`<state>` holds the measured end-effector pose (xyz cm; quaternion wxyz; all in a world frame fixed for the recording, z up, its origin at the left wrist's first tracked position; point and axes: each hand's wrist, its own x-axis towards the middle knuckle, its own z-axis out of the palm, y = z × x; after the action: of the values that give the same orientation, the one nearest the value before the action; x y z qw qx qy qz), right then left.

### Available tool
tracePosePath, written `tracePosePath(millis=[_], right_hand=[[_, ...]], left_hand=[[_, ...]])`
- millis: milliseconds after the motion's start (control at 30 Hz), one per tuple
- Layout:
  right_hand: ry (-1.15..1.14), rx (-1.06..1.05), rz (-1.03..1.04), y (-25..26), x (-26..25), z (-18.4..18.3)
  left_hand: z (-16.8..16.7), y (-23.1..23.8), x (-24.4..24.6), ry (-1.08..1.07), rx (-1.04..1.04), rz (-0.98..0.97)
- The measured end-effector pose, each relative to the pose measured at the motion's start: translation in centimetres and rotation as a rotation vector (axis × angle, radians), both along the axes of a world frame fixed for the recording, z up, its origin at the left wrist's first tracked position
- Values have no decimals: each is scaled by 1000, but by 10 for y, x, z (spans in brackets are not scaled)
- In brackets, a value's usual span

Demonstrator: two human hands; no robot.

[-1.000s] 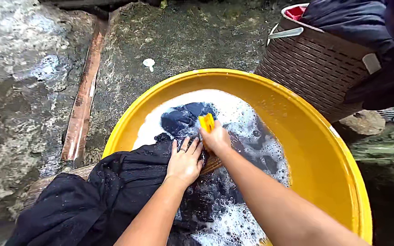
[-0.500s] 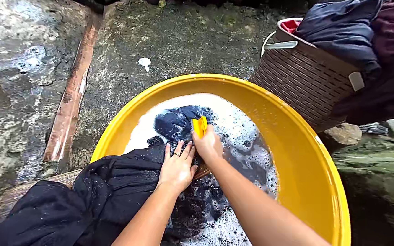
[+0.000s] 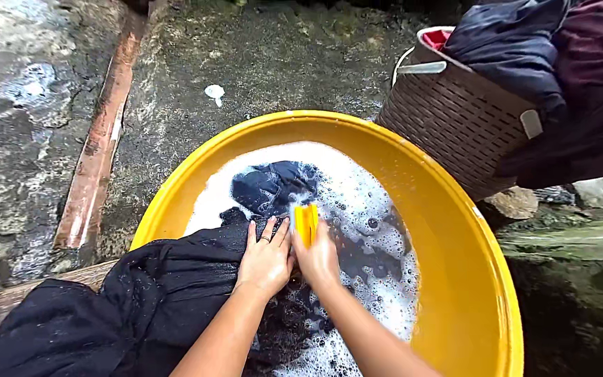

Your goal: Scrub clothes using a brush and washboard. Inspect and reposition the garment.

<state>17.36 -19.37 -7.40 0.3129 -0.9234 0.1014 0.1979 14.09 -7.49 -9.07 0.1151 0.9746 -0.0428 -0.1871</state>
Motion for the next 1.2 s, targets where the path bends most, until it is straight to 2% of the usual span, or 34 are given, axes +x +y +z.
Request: tracePosePath(millis=[67,100,133,267,300,367,433,500,567,600,667,733,767,833,900,967,1033,1100,1200], right_hand=[[69,26,5,-23,-51,6],[93,12,21,-27,-55,9],[118,-22,44,-25,-43,10],[114,-168,108,17,69,7],[101,-188,107,27,83,6],[29,-145,78,29,67,3],[-21,-25,73,1,17,-4],[83,90,146,-44,-27,-10],[104,233,179,-96,-34,-19],[44,241,142,-122,-25,-23],[-153,119,-91,-162,-1,-26],[-170,-75,-348,-175,16,-27],[-106,-132,-408,-172,18,-30],[61,-184,-393,-149,13,-34],[86,5,-304,-114,2,-27],[-2,184,-157,-76,-14,-7],[-7,243,18,-39,-22,16],[75,165,153,-15,-15,22],[78,-64,233,-14,28,3]], left_hand=[[1,-1,2,30,-4,-9],[2,-1,2,40,-7,-7],[1,0,1,39,-12,-3],[2,-1,5,34,6,0],[2,-1,6,27,8,4],[1,1,4,28,16,5],[3,2,7,47,27,-3],[2,2,5,53,27,-2],[-1,1,3,34,23,23],[-1,0,3,12,24,48],[0,0,3,-3,38,119],[1,1,1,-8,58,159],[0,1,0,-9,68,160],[-1,-2,3,9,86,151],[1,-2,6,45,105,146],[1,0,6,58,107,152],[5,1,5,61,99,160],[8,-3,3,30,55,194],[3,0,5,36,100,167]])
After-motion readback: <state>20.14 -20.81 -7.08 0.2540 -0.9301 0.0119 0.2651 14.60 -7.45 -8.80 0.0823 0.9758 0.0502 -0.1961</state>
